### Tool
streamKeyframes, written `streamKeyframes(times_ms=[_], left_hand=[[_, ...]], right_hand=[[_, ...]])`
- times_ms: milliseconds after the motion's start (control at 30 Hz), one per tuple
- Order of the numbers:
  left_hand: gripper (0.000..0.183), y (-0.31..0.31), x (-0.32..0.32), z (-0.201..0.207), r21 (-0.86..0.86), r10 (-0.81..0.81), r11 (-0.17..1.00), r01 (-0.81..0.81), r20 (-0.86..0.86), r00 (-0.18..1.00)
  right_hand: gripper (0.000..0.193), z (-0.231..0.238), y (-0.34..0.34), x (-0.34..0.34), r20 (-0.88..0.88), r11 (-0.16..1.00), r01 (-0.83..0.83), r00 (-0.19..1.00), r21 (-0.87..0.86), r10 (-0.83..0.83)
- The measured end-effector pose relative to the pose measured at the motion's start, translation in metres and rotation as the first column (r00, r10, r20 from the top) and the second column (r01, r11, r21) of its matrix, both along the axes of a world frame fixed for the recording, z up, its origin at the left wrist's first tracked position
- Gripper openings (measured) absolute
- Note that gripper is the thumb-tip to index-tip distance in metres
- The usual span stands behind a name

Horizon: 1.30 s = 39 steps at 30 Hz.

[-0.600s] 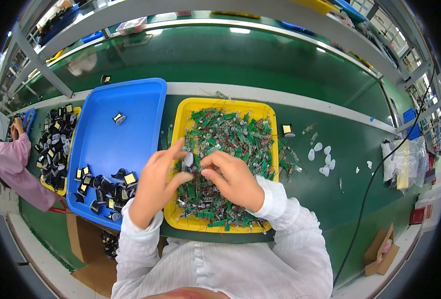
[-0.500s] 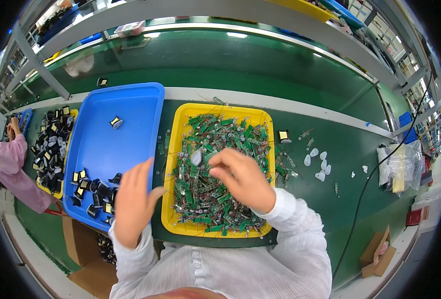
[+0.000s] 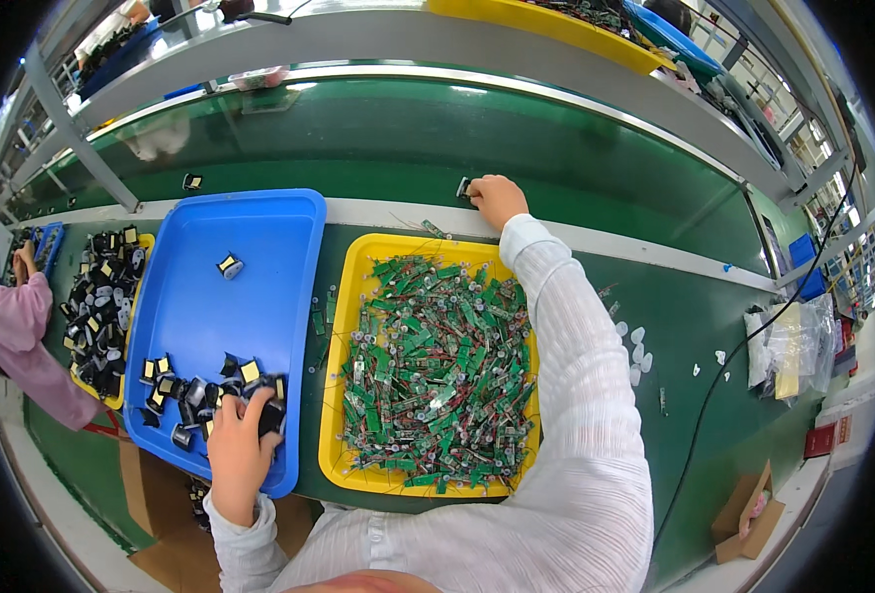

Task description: The person repeatedly picks small black plastic housings from a blue tray and green circuit boards from a yellow tray, then inserts the boards into the housings by hand. The assembled units are placed back into the blue tray. The process is continuous and repetitive throughout the clip.

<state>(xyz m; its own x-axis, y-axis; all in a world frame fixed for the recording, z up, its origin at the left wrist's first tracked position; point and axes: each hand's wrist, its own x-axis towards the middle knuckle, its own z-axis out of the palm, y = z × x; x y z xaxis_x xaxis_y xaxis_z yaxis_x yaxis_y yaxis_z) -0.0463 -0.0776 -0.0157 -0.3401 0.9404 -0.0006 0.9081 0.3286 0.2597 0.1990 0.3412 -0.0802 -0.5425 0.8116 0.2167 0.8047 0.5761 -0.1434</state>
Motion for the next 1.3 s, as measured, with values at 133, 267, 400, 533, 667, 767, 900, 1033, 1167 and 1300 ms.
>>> streamKeyframes(times_ms=[133,267,400,533,667,767,900,1033,1167,1300], left_hand=[[0.05,0.026,-0.012,-0.017,0.056,-0.02,0.998,0.032,-0.201,0.979],[0.049,0.042,-0.023,-0.016,-0.032,-0.012,0.999,0.001,-0.35,0.937],[0.043,0.045,-0.036,-0.024,0.029,-0.034,0.999,0.046,-0.327,0.944],[0.029,0.064,-0.019,-0.009,0.134,-0.106,0.979,0.15,-0.294,0.95],[0.018,0.047,-0.018,0.024,0.283,-0.088,0.946,0.16,-0.252,0.964],[0.016,0.06,-0.005,0.033,0.46,-0.144,0.878,0.131,-0.007,0.99],[0.013,0.066,0.018,0.055,0.506,-0.222,0.858,0.088,0.211,0.952],[0.014,0.079,0.039,0.056,0.594,-0.303,0.802,0.062,0.315,0.9],[0.019,0.111,0.057,0.046,0.63,-0.49,0.775,-0.042,0.642,0.59],[0.021,0.117,0.046,0.03,0.699,-0.566,0.711,-0.075,0.633,0.528]], right_hand=[[0.022,0.022,-0.017,0.01,-0.167,0.991,-0.132,0.978,-0.011,0.128],[0.033,0.141,-0.144,-0.014,-0.918,0.931,-0.355,0.39,-0.082,0.067],[0.043,0.208,-0.263,-0.013,-0.959,0.633,-0.755,0.023,0.169,0.283],[0.043,0.211,-0.315,-0.015,-0.919,0.32,-0.933,-0.029,0.167,0.394],[0.042,0.199,-0.33,-0.034,-0.925,0.147,-0.976,-0.095,0.159,0.368],[0.042,0.195,-0.338,-0.035,-0.923,0.171,-0.975,-0.07,0.144,0.378],[0.042,0.191,-0.351,-0.033,-0.929,0.15,-0.973,-0.112,0.174,0.352],[0.042,0.187,-0.357,-0.036,-0.925,0.132,-0.971,-0.14,0.197,0.352],[0.041,0.189,-0.357,-0.021,-0.913,0.169,-0.968,-0.107,0.186,0.393],[0.041,0.191,-0.353,-0.022,-0.9,0.202,-0.963,-0.079,0.18,0.428]])
